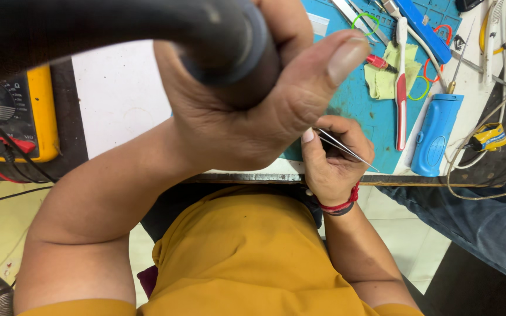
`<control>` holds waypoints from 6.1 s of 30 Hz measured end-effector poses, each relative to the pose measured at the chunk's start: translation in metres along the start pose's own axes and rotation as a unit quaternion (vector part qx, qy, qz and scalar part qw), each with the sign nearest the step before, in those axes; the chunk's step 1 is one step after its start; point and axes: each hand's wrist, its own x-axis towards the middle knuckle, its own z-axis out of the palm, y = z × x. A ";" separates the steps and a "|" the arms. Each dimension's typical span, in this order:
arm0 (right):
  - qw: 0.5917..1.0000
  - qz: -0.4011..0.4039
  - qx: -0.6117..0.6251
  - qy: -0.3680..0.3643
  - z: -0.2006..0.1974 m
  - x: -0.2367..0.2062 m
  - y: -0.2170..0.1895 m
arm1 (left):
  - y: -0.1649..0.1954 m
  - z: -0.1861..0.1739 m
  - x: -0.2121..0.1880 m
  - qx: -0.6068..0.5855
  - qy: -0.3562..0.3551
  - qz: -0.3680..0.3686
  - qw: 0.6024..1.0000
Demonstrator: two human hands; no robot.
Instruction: The person uses a hot air gun to heat a small phone motherboard on the work mat, then holds the board with tweezers while soldering its contacts with a soldering iron, repositioning the board to work on different sides.
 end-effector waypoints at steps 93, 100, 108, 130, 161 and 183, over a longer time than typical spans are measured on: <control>0.986 -0.145 -0.076 -0.002 -0.017 0.156 0.105 | -0.162 0.024 0.119 -0.038 -0.018 0.021 0.999; 0.986 -0.149 -0.073 -0.010 -0.017 0.156 0.103 | -0.163 0.021 0.115 -0.030 -0.014 0.025 0.999; 0.986 -0.150 -0.068 -0.006 -0.018 0.157 0.108 | -0.167 0.025 0.116 -0.029 -0.011 0.022 0.999; 0.987 -0.147 -0.072 -0.008 -0.025 0.154 0.127 | -0.182 0.034 0.104 -0.042 -0.003 0.010 0.999; 0.996 -0.086 -0.024 0.030 -0.057 0.122 0.219 | -0.248 0.090 0.064 -0.015 -0.009 0.014 1.000; 0.996 -0.075 -0.032 0.027 -0.088 0.107 0.318 | -0.328 0.133 0.021 -0.032 -0.031 0.030 0.999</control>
